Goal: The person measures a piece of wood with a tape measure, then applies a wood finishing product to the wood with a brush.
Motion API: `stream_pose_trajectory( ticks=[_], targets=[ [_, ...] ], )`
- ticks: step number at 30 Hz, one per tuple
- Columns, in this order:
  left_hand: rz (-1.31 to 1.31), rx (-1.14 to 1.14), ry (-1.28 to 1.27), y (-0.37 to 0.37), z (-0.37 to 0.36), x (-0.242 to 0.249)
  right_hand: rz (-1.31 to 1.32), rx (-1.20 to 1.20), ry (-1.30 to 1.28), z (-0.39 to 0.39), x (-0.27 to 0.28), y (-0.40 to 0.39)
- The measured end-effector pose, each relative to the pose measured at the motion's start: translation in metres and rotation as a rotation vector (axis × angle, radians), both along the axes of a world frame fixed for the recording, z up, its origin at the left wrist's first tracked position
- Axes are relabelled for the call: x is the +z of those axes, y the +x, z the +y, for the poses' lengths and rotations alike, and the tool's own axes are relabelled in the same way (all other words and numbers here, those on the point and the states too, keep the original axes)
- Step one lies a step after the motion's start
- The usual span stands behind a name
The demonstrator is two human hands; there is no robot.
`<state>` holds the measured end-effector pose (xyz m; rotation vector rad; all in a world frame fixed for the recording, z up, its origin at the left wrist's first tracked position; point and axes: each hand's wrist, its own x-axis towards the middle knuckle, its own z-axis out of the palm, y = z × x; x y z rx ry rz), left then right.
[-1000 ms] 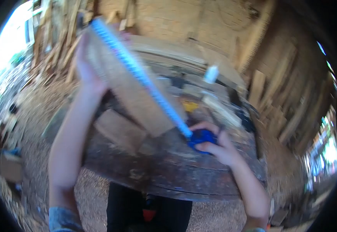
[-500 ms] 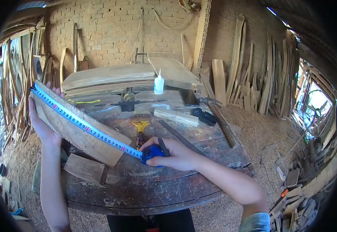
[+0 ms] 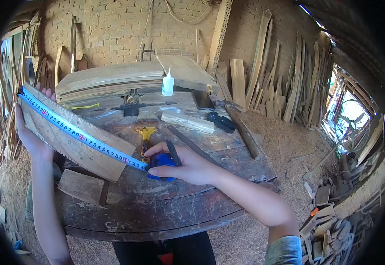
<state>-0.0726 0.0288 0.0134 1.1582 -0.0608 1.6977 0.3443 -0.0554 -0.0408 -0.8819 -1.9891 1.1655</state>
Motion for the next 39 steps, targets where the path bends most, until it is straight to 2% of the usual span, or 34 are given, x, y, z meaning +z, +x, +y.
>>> stream_pose_trajectory(
  ticks=[3, 6, 9, 12, 15, 30, 33, 36, 39],
  targets=[
    [-0.154, 0.242, -0.216, 0.026, -0.014, 0.014, -0.046, -0.007, -0.004, -0.003, 0.006, 0.000],
    [0.050, -0.119, 0.113, -0.005, 0.005, -0.002, -0.038, 0.002, -0.045, -0.004, 0.009, 0.000],
    [0.083, -0.164, 0.152, -0.011, 0.007, -0.004, -0.061, 0.004, 0.005, -0.002, 0.006, 0.000],
    [-0.176, 0.320, -0.276, 0.041, -0.028, 0.026, -0.059, -0.008, 0.038, -0.001, 0.003, -0.001],
    [-0.211, 0.369, -0.300, 0.049, -0.033, 0.033, -0.050, 0.010, 0.018, -0.001, 0.003, -0.001],
    [-0.179, 0.308, -0.288, 0.036, -0.027, 0.025, -0.114, 0.016, 0.015, -0.003, 0.009, 0.000],
    [-0.137, 0.252, -0.251, 0.025, -0.021, 0.018, -0.043, 0.020, -0.024, -0.002, 0.005, -0.001],
    [0.062, -0.097, 0.087, -0.007, 0.000, 0.002, -0.078, 0.029, -0.023, -0.002, 0.007, 0.000],
    [0.065, -0.102, 0.075, -0.014, 0.005, -0.004, -0.074, 0.027, -0.008, -0.002, 0.007, -0.001]
  ],
)
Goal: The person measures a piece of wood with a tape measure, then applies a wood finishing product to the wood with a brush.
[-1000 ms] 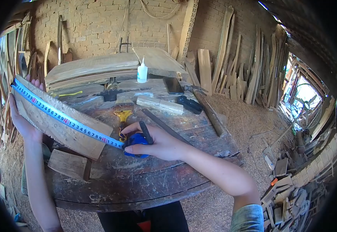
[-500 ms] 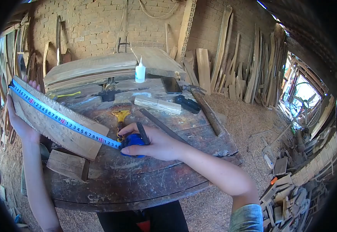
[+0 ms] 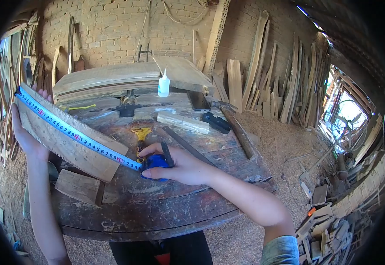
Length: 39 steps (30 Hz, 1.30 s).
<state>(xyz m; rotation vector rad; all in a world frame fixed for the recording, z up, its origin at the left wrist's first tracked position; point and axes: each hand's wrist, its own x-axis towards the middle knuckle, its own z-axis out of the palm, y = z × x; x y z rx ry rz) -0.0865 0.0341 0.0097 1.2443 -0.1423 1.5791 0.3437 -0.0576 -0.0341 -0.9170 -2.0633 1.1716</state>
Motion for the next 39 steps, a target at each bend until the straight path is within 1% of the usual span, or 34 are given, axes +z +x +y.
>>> stream_pose_trajectory(
  ticks=[1, 3, 4, 5, 7, 8, 9, 11, 14, 16, 18, 20, 22, 23, 26, 28, 31, 36, 39],
  targets=[
    [-0.035, 0.098, -0.083, -0.001, -0.001, -0.001, 0.023, 0.005, 0.005, 0.001, -0.002, -0.001],
    [-0.032, 0.078, -0.058, -0.014, -0.001, -0.006, 0.051, 0.008, 0.022, 0.002, -0.006, -0.003],
    [-0.045, 0.047, -0.032, -0.006, 0.002, -0.002, 0.052, 0.015, 0.025, 0.002, -0.004, -0.004],
    [-0.177, 0.247, -0.265, 0.004, -0.003, 0.004, 0.044, 0.000, 0.038, 0.000, -0.003, -0.004],
    [-0.095, 0.046, -0.148, 0.007, -0.009, -0.003, 0.048, -0.021, 0.073, -0.002, -0.009, -0.001],
    [-0.064, 0.034, -0.108, 0.001, -0.005, -0.002, 0.064, -0.002, 0.095, 0.001, -0.010, -0.001],
    [-0.033, 0.023, -0.067, -0.005, -0.002, -0.001, 0.029, 0.025, 0.012, -0.001, -0.002, -0.001],
    [-0.034, 0.129, -0.073, -0.011, 0.005, -0.003, 0.018, 0.022, 0.000, 0.001, -0.001, -0.002],
    [-0.071, 0.190, -0.129, -0.006, 0.003, -0.004, 0.018, 0.021, -0.073, -0.002, 0.001, -0.001],
    [-0.050, 0.145, -0.106, -0.012, 0.007, -0.007, 0.029, 0.020, -0.098, -0.002, 0.000, 0.001],
    [-0.112, 0.198, -0.172, -0.010, 0.004, -0.003, 0.054, 0.015, -0.085, 0.000, -0.005, 0.000],
    [-0.268, 0.346, -0.327, 0.017, -0.010, 0.013, 0.040, 0.022, -0.078, 0.000, -0.002, 0.000],
    [0.044, -0.021, 0.099, -0.023, 0.021, -0.011, 0.028, 0.022, -0.067, -0.002, 0.000, 0.000],
    [0.111, -0.078, 0.152, -0.018, 0.016, -0.006, 0.021, 0.021, -0.059, -0.002, 0.002, 0.000],
    [0.002, 0.065, -0.037, 0.010, -0.004, 0.012, 0.021, 0.026, -0.021, -0.001, -0.001, 0.000],
    [-0.378, 0.486, -0.545, 0.080, -0.051, 0.049, 0.030, 0.029, -0.002, 0.000, -0.004, 0.000],
    [-0.383, 0.531, -0.588, 0.097, -0.061, 0.056, 0.029, 0.026, 0.018, 0.001, -0.006, 0.000],
    [-0.373, 0.554, -0.589, 0.101, -0.065, 0.059, 0.033, 0.040, 0.061, 0.004, -0.010, -0.001],
    [-0.379, 0.568, -0.595, 0.109, -0.068, 0.062, 0.013, 0.022, -0.002, -0.001, -0.001, 0.000]
  ],
)
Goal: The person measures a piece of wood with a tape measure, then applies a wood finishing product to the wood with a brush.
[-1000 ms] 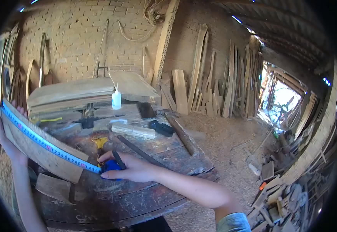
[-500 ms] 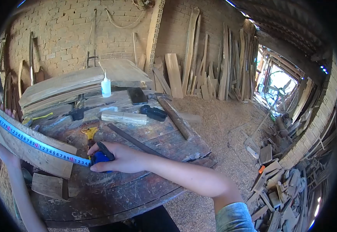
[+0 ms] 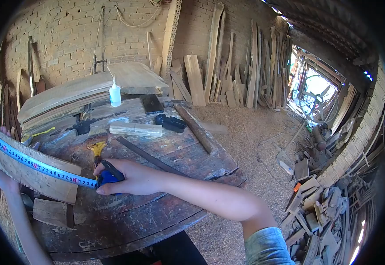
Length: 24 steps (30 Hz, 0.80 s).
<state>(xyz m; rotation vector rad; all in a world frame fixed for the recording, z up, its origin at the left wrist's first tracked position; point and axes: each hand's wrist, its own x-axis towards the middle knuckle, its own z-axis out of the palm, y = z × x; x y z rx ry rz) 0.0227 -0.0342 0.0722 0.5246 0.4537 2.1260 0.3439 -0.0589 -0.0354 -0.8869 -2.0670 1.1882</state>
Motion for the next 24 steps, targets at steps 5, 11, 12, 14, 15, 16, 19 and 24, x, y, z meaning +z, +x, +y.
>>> stream_pose_trajectory(
  ticks=[5, 11, 12, 14, 15, 16, 19, 24],
  targets=[
    [0.436, -0.632, 0.638, -0.084, 0.063, -0.043, -0.001, 0.009, 0.048, 0.004, -0.007, -0.001],
    [0.306, -0.303, 0.366, -0.023, 0.021, -0.013, -0.005, 0.001, 0.073, 0.004, -0.006, 0.000],
    [0.531, -0.641, 0.681, -0.073, 0.057, -0.034, -0.010, -0.001, 0.087, 0.004, -0.007, 0.000],
    [0.522, -0.645, 0.674, -0.070, 0.055, -0.033, -0.002, -0.003, 0.079, 0.003, -0.006, 0.000],
    [0.288, -0.309, 0.353, -0.015, 0.017, -0.009, 0.002, -0.004, 0.076, 0.003, -0.006, 0.000],
    [0.053, 0.025, 0.033, 0.014, -0.003, 0.003, 0.002, -0.004, 0.073, 0.003, -0.006, -0.001],
    [0.045, 0.018, 0.026, 0.013, -0.003, 0.003, -0.007, -0.011, 0.064, 0.003, -0.006, 0.000],
    [0.433, -0.646, 0.618, -0.071, 0.055, -0.038, -0.003, -0.008, 0.048, 0.003, -0.007, 0.000]
  ],
)
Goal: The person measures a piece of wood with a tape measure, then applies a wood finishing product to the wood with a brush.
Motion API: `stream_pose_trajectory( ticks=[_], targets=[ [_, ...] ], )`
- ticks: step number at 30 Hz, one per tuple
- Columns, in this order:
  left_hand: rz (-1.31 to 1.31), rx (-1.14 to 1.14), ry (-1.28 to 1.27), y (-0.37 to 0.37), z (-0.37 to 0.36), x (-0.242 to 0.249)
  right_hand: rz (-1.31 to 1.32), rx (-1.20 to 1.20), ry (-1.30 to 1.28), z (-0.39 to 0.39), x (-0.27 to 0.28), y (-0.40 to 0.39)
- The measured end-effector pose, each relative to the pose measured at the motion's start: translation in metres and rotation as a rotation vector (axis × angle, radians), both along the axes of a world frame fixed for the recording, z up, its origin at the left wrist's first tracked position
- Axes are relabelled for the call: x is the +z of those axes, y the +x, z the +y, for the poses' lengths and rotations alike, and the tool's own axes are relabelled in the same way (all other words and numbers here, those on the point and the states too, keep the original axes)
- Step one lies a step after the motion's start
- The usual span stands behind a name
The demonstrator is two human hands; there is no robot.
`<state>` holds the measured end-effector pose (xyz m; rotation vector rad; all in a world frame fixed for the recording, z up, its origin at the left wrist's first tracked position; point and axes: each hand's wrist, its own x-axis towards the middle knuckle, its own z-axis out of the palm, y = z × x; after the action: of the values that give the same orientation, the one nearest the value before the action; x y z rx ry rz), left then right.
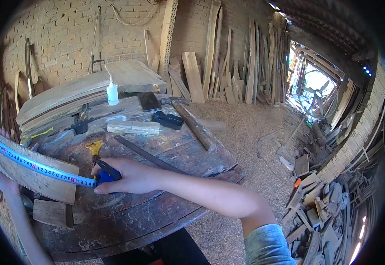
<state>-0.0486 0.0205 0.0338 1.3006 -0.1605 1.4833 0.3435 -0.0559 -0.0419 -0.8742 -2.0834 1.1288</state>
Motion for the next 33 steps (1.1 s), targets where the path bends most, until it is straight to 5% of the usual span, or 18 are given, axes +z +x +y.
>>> stream_pose_trajectory(
  ticks=[1, 4, 6, 8, 15, 18, 27, 33],
  targets=[
    [0.220, -0.334, 0.315, -0.026, 0.018, -0.012, -0.003, 0.007, -0.014, 0.000, 0.000, 0.000],
    [-0.402, 0.550, -0.617, 0.035, -0.032, 0.022, 0.005, 0.015, -0.018, -0.001, 0.003, 0.000],
    [-0.036, 0.055, -0.068, -0.034, 0.016, -0.014, 0.032, 0.009, 0.013, -0.001, -0.002, 0.000],
    [0.177, -0.192, 0.231, -0.059, 0.039, -0.026, 0.041, -0.016, 0.070, -0.002, -0.003, 0.001],
    [0.260, -0.342, 0.296, -0.026, 0.016, -0.006, 0.034, -0.011, 0.022, 0.001, -0.002, 0.000],
    [-0.389, 0.590, -0.554, 0.033, -0.027, 0.020, -0.016, -0.017, 0.000, -0.003, 0.003, 0.001],
    [-0.485, 0.668, -0.640, 0.096, -0.059, 0.046, 0.039, -0.037, -0.002, 0.001, 0.000, 0.002],
    [-0.413, 0.650, -0.651, 0.069, -0.043, 0.032, 0.087, -0.128, 0.028, 0.001, -0.009, -0.001]
  ],
)
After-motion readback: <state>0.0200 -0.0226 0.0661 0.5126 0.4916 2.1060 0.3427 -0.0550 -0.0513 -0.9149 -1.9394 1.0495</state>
